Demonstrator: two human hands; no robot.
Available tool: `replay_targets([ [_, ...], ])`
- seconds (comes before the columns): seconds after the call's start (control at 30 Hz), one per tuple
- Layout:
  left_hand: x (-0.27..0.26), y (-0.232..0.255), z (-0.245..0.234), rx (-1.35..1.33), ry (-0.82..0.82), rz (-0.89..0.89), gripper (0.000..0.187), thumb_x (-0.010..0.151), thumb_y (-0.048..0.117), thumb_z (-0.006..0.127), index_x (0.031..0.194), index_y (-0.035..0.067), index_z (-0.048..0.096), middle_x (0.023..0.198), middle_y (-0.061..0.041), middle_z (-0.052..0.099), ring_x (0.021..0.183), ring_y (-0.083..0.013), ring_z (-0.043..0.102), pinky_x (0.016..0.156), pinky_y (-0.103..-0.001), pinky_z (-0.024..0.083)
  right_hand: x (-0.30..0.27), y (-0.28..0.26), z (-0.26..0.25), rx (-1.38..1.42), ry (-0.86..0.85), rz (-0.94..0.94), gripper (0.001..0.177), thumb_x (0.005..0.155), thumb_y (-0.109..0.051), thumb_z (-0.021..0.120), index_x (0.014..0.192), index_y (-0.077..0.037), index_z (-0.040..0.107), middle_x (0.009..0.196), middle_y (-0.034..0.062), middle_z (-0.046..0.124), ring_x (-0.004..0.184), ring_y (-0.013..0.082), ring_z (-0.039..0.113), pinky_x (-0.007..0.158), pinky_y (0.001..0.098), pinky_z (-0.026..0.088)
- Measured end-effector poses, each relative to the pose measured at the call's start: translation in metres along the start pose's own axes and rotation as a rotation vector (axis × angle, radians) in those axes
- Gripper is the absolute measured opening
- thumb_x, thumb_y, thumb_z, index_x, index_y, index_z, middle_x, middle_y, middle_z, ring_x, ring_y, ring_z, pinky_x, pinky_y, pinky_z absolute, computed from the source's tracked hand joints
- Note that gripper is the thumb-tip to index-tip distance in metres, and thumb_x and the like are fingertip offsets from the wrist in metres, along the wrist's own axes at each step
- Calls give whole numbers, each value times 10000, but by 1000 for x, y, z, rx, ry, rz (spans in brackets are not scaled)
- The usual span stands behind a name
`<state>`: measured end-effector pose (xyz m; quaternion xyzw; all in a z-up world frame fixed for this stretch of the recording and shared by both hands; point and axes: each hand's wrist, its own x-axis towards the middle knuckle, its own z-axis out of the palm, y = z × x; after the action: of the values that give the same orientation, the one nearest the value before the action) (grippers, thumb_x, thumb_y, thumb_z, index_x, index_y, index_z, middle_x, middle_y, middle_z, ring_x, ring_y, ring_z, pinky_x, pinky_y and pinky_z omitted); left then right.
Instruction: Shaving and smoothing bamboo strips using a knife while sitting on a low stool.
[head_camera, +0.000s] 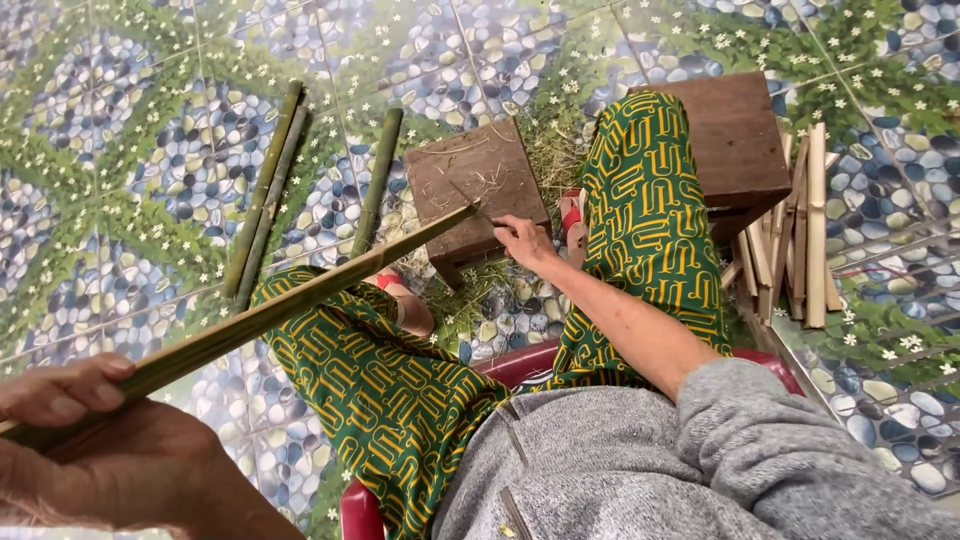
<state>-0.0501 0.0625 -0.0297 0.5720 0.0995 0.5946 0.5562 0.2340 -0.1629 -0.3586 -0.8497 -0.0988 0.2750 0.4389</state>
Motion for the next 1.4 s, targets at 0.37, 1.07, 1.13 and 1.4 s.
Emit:
replay_targets([
  [0.37,0,-5,-9,18,9,-32,512,1014,580,677,879,144,445,788,-14,352,745,-142,435,840,-308,517,31,39,19,-11,69,-21,388,1063,-285,532,1432,-189,603,692,119,718,472,139,600,338,219,295],
  [1.07,11,-17,-26,-58,72,-74,389,1027,459,642,855,143,494,764,-15,401,726,-141,455,825,-316,525,-3,-1,26,45,53,-199,427,1059,-284,568,1478,-200,556,528,-33,499,368,84,295,334,233,239],
  [1.13,10,-14,-20,-39,84,-31,418,1022,459,676,852,132,479,772,-23,390,710,-152,453,808,-330,537,-5,-1,11,62,46,-38,429,1068,-279,539,1485,-181,550,577,-15,515,396,94,318,359,232,263],
  [1.4,34,-47,-74,123,186,42,184,1089,262,603,977,117,600,935,-91,590,927,-245,633,1018,-436,646,17,22,19,-8,41,201,443,1031,-440,504,1422,-263,611,756,19,732,583,146,605,505,287,425],
])
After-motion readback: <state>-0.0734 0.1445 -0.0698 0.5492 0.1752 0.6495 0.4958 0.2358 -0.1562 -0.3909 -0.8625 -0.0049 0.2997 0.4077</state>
